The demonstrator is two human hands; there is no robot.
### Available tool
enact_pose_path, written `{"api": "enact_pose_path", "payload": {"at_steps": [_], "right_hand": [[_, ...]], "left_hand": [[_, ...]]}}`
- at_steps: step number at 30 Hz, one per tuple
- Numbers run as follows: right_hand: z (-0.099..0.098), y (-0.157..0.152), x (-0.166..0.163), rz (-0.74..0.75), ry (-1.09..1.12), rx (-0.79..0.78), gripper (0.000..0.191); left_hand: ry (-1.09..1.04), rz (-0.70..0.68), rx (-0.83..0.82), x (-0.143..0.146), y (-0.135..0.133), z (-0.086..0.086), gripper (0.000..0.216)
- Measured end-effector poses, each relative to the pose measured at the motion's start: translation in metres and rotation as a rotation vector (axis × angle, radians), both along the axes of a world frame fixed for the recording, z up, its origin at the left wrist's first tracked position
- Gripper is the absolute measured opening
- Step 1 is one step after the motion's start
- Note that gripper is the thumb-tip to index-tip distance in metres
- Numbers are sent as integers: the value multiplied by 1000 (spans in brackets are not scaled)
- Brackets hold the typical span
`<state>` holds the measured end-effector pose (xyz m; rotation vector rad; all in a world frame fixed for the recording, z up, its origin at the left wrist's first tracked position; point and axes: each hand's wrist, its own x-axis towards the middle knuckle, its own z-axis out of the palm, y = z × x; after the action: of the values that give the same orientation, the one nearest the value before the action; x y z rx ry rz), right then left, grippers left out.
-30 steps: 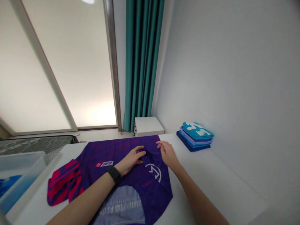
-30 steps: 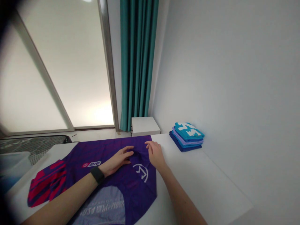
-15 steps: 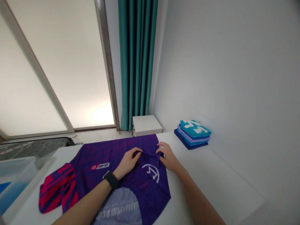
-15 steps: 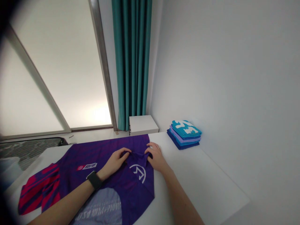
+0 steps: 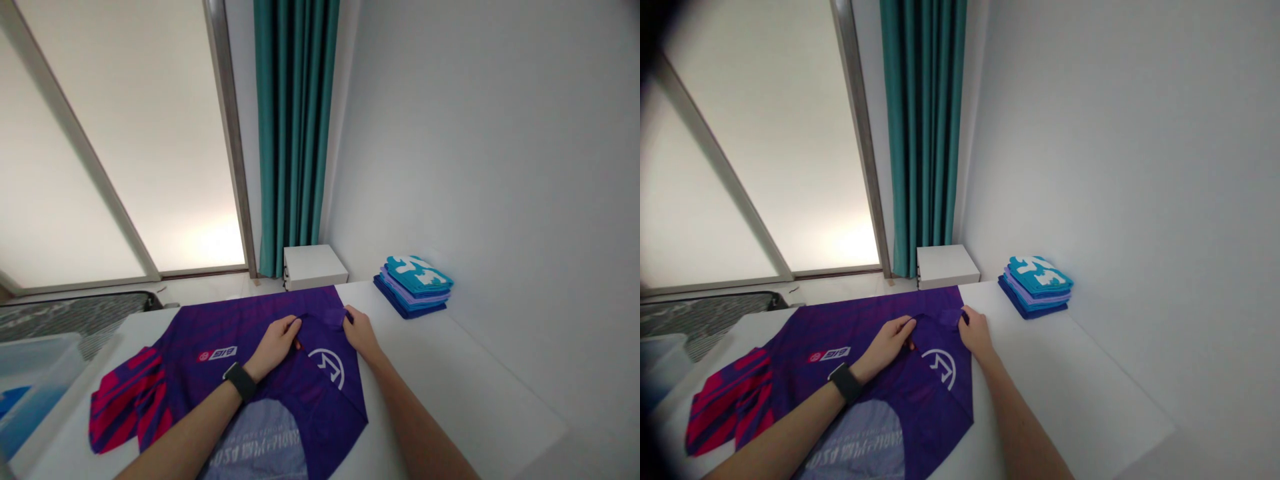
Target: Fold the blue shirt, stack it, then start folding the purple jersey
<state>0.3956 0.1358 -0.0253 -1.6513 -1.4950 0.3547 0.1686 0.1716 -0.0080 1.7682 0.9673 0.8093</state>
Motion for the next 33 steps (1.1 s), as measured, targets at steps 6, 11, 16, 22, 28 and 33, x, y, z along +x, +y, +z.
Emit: {"api": "enact_pose_path", "payload": {"at_steps": [6,11,16,22,28,33], "right_hand": [[-1,2,-2,-34,-74,-47,28],[-3,4,0,-34,-78,-40,21],[4,4,10,118,-62,-63,21],[34,21,11,264,-219,-181,18],[27,51,-9,101,-346,-299,36],[15,50,-18,-31,-405,-342,29]], "left_hand": [[-8,-12,-12,0,-2,1,37],[-12,-24,-59,0,-1,-3,43],[-36,-40,-59,-1,-1,-6,45],[-43,-26,-53,-1,-2,-5,40],[-47,63,32,-4,1,-7,38],[-80,80,15,-5,3,-8,35]]}}
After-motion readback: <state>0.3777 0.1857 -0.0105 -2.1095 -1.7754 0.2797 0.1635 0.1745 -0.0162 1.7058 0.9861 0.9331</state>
